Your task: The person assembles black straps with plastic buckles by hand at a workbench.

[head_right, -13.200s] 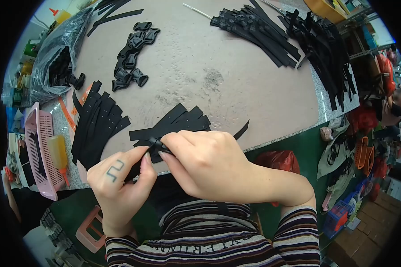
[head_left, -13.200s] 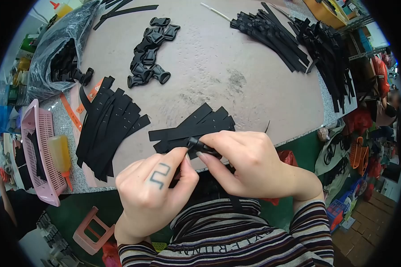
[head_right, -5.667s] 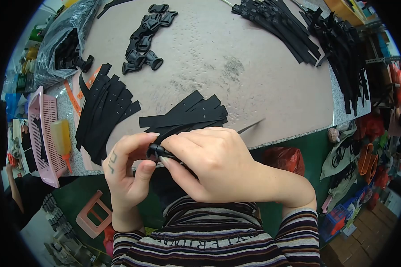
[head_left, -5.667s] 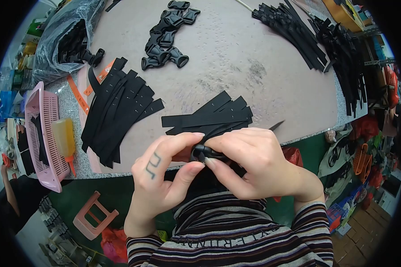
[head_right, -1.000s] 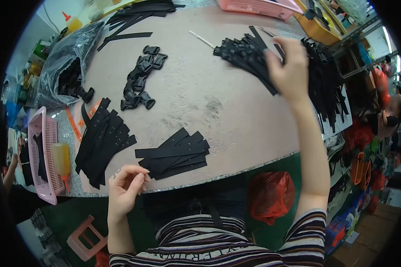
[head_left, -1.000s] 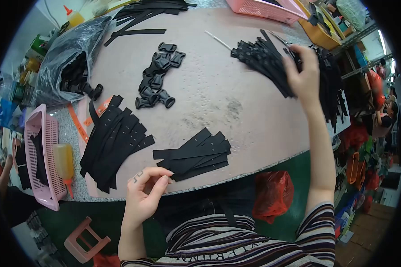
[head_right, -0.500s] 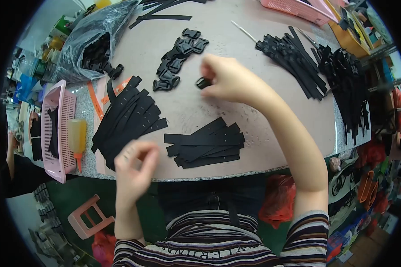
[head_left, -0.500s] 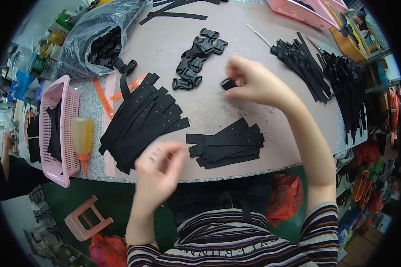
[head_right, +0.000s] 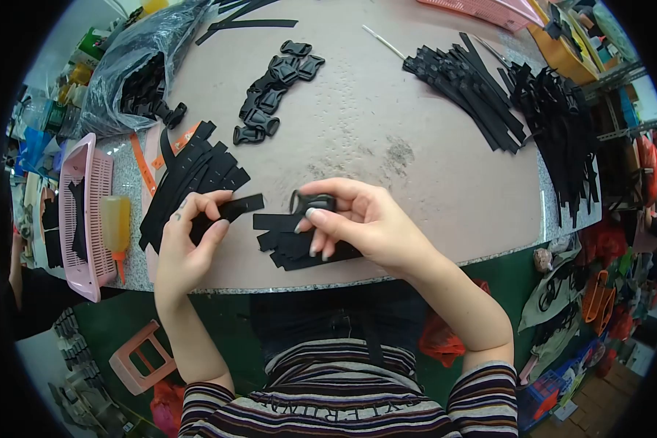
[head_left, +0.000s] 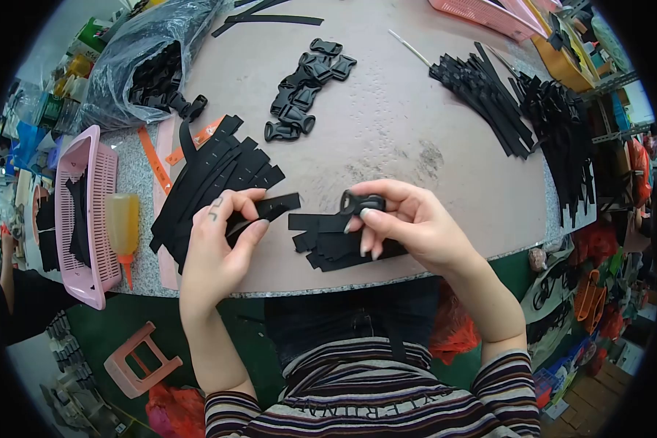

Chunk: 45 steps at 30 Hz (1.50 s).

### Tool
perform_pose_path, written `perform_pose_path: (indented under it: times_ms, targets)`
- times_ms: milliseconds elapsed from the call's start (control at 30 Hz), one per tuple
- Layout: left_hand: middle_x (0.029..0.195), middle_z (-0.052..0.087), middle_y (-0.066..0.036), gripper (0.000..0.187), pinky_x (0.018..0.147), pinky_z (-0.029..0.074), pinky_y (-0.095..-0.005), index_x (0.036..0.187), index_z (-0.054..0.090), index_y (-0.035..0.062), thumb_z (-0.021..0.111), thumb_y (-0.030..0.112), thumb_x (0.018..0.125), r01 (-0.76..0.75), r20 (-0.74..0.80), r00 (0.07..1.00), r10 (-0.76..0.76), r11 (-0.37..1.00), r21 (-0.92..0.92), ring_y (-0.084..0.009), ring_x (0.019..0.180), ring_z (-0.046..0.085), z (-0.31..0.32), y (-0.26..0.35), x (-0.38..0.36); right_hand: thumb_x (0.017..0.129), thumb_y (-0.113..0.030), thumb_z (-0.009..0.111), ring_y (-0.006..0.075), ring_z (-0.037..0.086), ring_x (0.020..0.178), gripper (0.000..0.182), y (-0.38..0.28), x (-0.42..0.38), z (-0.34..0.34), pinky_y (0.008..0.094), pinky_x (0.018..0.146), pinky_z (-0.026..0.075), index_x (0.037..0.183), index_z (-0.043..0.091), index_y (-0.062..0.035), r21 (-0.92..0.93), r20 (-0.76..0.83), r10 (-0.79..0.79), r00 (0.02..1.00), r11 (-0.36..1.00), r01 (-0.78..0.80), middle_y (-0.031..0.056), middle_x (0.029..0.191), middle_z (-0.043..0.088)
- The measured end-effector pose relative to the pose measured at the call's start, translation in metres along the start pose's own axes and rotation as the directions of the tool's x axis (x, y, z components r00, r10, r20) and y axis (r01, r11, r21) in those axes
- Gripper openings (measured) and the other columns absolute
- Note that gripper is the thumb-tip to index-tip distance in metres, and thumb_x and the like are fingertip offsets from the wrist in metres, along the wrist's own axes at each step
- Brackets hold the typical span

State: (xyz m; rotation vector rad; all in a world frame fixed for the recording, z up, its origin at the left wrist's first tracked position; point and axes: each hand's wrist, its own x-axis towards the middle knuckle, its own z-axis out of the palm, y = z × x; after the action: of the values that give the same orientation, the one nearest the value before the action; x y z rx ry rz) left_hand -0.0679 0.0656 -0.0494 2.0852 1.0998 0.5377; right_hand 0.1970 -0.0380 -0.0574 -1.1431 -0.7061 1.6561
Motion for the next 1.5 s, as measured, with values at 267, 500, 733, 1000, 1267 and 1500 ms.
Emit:
perform_pose_path:
  times_ms: [267, 500, 733, 1000, 1267, 1500]
  targets:
    - [0.078, 0.068, -0.009, 0.015, 0.063, 0.052, -0.0271, 0.1, 0.069, -0.0005, 0.072, -0.003, 0.085, -0.156, -0.212, 0.97, 0.123, 0.976, -0.149, -0.0173, 0.065, 0.066, 0.025, 0.049, -0.013, 0.098, -0.007, 0.066, 0.014, 0.07, 0.082, 0.022, 0.001, -0.006, 0.022, 0.0265, 0.071, 0.058, 0.115, 0.057, 0.0042, -0.107, -0.013, -0.107, 0.994, 0.989, 0.105, 0.0146, 0.099, 0.073]
    - [0.066, 0.06, -0.005, 0.024, 0.05, 0.044, -0.0296, 0.101, 0.074, 0.0026, 0.078, -0.001, 0.078, -0.3, -0.224, 0.905, 0.362, 0.916, 0.268, -0.0181, 0.05, 0.056, 0.038, 0.067, -0.019, 0.091, -0.007, 0.072, 0.019, 0.075, 0.081, 0.019, 0.005, -0.01, 0.031, 0.0293, 0.068, 0.06, 0.104, 0.062, 0.0029, -0.55, -0.035, -0.44, 0.897, 0.758, 0.351, 0.0125, 0.087, 0.073]
    - [0.07, 0.063, -0.006, 0.025, 0.052, 0.045, -0.0325, 0.104, 0.074, 0.0025, 0.077, 0.001, 0.079, -0.265, -0.172, 0.934, 0.314, 0.929, 0.26, -0.0202, 0.054, 0.058, 0.036, 0.072, -0.021, 0.088, -0.006, 0.073, 0.0267, 0.075, 0.078, 0.019, 0.012, -0.011, 0.036, 0.0332, 0.066, 0.059, 0.103, 0.063, -0.0005, -0.763, 0.119, -0.622, 0.774, 0.442, 0.472, 0.0139, 0.086, 0.072]
    - [0.071, 0.06, -0.006, 0.026, 0.06, 0.041, -0.0353, 0.113, 0.073, 0.0037, 0.072, 0.003, 0.087, -0.244, -0.076, 0.963, 0.26, 0.955, 0.168, -0.0235, 0.06, 0.052, 0.03, 0.068, -0.018, 0.087, -0.005, 0.073, 0.0287, 0.072, 0.07, 0.019, 0.011, -0.011, 0.03, 0.0347, 0.06, 0.056, 0.102, 0.062, -0.0011, -0.748, 0.103, -0.641, 0.76, 0.454, 0.485, 0.014, 0.083, 0.07]
    - [0.069, 0.059, -0.006, 0.025, 0.062, 0.04, -0.0346, 0.112, 0.074, 0.0051, 0.071, 0.003, 0.087, -0.249, -0.05, 0.965, 0.257, 0.96, 0.126, -0.0227, 0.059, 0.05, 0.031, 0.069, -0.014, 0.088, -0.004, 0.071, 0.032, 0.071, 0.071, 0.02, 0.008, -0.015, 0.032, 0.0371, 0.061, 0.055, 0.105, 0.061, 0.0004, -0.783, 0.17, -0.613, 0.772, 0.392, 0.483, 0.0158, 0.083, 0.07]
    - [0.073, 0.065, -0.007, 0.024, 0.065, 0.04, -0.0337, 0.109, 0.074, 0.0044, 0.072, 0.002, 0.086, -0.209, 0.091, 0.975, 0.202, 0.975, 0.074, -0.0231, 0.059, 0.053, 0.016, 0.07, -0.009, 0.089, -0.005, 0.07, 0.0353, 0.07, 0.072, 0.018, 0.0, -0.016, 0.03, 0.0394, 0.062, 0.055, 0.104, 0.062, 0.0016, -0.752, 0.17, -0.503, 0.848, 0.49, 0.441, 0.0187, 0.082, 0.07]
